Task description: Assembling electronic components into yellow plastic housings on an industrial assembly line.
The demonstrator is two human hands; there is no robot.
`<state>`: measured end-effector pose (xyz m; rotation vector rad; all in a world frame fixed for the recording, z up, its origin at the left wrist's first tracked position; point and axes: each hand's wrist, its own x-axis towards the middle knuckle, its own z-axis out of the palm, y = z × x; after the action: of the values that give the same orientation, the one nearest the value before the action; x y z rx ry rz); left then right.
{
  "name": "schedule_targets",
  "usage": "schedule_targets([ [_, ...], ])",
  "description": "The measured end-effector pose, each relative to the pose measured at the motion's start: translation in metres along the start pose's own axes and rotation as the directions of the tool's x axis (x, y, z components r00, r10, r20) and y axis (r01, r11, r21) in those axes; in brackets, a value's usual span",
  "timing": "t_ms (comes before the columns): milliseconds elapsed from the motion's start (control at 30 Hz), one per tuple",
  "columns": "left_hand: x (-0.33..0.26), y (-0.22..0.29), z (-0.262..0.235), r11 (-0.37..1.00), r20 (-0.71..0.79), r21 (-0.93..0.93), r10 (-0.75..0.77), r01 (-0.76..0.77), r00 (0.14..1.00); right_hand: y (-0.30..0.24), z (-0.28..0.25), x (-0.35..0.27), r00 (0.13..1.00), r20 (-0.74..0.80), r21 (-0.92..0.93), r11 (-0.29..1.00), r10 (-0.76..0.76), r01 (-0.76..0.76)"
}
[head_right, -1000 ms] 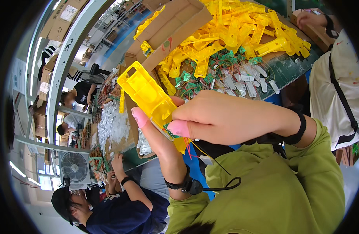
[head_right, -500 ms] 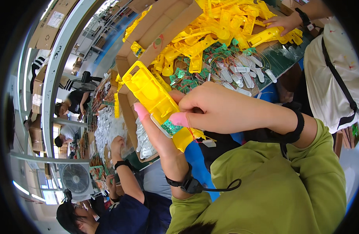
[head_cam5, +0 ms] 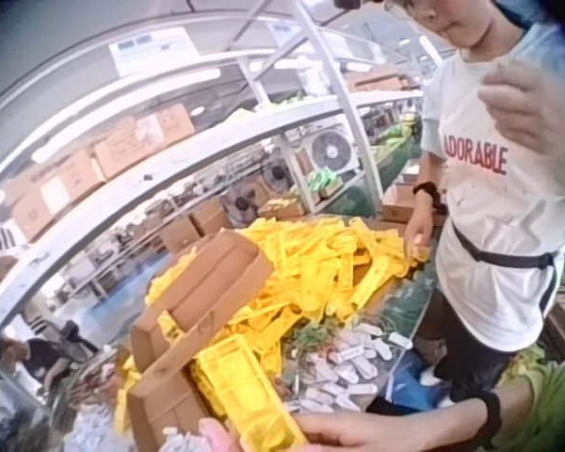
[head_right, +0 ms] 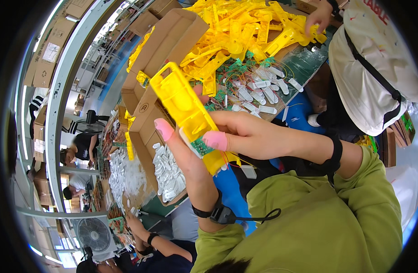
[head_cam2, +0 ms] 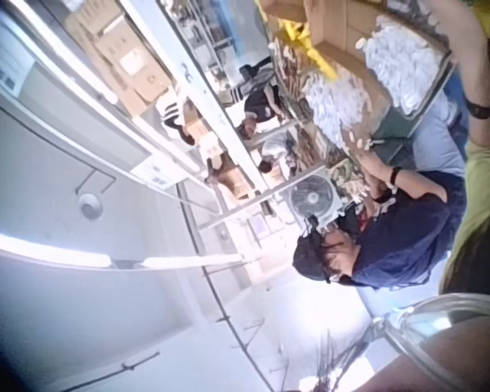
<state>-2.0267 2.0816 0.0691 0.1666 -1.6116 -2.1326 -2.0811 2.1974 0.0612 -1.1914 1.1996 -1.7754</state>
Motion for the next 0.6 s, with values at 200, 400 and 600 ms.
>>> schedule_targets([
  [200,-0.003,-0.015,-0.005,0.873,-0.004,0.307,0.399,-0.379,0.917,0.000,-0.002,-0.011,0.983,-0.171,0.000,0.998,-0.063,0.064],
  [400,-0.029,0.002,-0.001,0.966,-0.016,0.219,0.147,-0.140,0.989,-0.004,-0.008,-0.018,0.987,-0.162,-0.035,0.999,-0.015,0.009],
  [600,-0.040,0.011,0.006,0.763,-0.002,0.581,0.350,-0.284,0.937,-0.004,-0.005,-0.023,0.977,-0.154,-0.103,0.986,-0.148,0.133],
])
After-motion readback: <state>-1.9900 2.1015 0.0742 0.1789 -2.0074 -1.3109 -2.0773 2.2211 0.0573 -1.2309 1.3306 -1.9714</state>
